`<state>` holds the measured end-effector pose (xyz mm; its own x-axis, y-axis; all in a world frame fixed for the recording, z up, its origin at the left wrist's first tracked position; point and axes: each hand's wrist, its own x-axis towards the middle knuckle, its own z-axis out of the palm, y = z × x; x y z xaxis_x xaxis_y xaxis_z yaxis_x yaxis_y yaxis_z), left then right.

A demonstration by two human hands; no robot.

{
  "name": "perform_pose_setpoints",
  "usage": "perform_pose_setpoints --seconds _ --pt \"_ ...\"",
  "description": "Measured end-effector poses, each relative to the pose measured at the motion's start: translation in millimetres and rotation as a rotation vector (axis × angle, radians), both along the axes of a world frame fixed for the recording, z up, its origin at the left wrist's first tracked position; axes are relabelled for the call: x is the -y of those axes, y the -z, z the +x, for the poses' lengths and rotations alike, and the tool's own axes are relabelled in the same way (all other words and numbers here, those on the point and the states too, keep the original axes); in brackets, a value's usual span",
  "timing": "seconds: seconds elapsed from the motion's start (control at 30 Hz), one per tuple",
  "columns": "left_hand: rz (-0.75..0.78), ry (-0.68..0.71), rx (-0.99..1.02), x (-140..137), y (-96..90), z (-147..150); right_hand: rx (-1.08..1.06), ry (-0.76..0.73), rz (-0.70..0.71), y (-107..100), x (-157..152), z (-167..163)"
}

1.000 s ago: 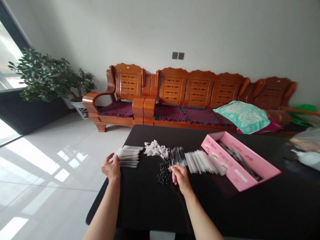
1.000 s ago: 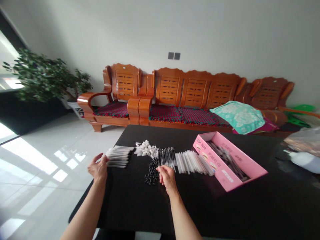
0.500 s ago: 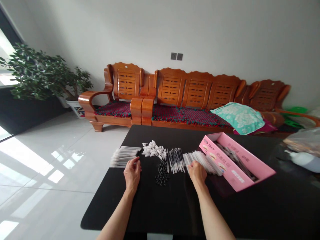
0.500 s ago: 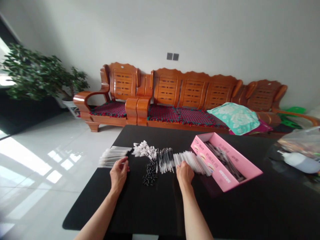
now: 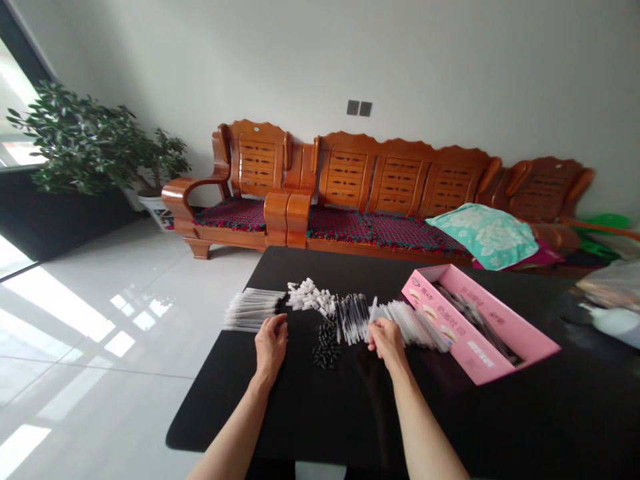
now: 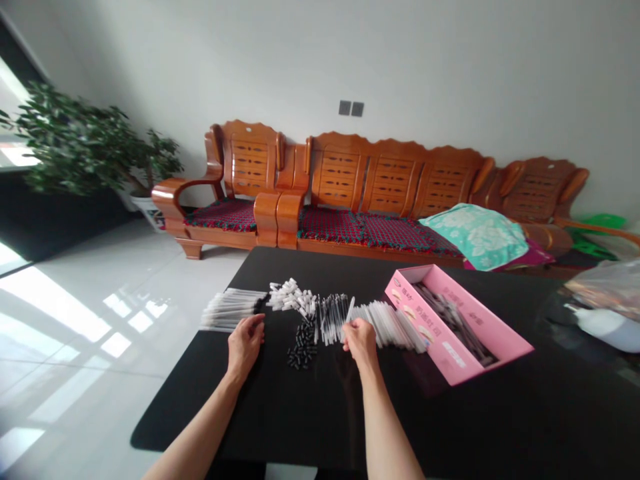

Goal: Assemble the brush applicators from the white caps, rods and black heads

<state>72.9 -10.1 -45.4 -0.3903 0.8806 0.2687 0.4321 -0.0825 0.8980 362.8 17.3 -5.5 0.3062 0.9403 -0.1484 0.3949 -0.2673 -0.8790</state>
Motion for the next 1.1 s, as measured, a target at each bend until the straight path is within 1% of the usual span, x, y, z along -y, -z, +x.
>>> perform_pose_setpoints --seconds 0.07,0.13,0.2,0.27,0.33,0.4,0.5,0.57,0.67,0.8,0.9,1.0,1.1 --pt "0.007 -0.002 -0.057 -0.5 2.6 -1.5 -0.226 -0.062 0.052 8.5 8.1 -14.5" --pt "0.016 -0.005 -0.111 0.0 2.6 -2.4 -0.363 -0.091 0.121 17.6 16.2 -25.7" --pt "0.026 -0.002 -0.157 0.9 -1.5 -0.2 -0.452 -0.038 0.217 24.7 22.5 -32.0" --pt "0.036 0.021 -0.195 0.8 -9.4 8.1 -0.507 0.002 0.275 28.6 26.2 -34.1" --pt "0.036 0.081 -0.225 -1.7 -19.3 24.0 -0.514 0.004 0.292 29.4 27.7 -33.6" --pt "0.010 0.177 -0.251 -6.8 -28.5 45.9 -0.486 -0.008 0.286 28.6 27.9 -32.4" --pt "-0.094 0.291 -0.356 -17.4 -37.3 81.7 -0.454 -0.025 0.269 27.0 27.9 -31.2" --pt "-0.154 0.329 -0.447 -24.4 -39.3 101.4 -0.441 -0.044 0.267 26.4 28.3 -31.0" --pt "-0.217 0.322 -0.562 -33.6 -38.9 119.7 -0.426 -0.066 0.269 26.3 29.0 -31.0" --pt "-0.283 0.313 -0.665 -42.0 -36.8 128.6 -0.427 -0.073 0.263 28.1 29.2 -30.6" --pt "-0.313 0.303 -0.682 -44.7 -36.0 130.8 -0.426 -0.084 0.269 31.1 28.7 -29.9" --pt "-0.300 0.267 -0.623 -43.6 -36.3 128.3 -0.428 -0.078 0.285 33.3 28.6 -29.6" --pt "-0.199 0.260 -0.457 -37.2 -36.6 115.8 -0.448 -0.071 0.291 33.5 29.2 -28.8"
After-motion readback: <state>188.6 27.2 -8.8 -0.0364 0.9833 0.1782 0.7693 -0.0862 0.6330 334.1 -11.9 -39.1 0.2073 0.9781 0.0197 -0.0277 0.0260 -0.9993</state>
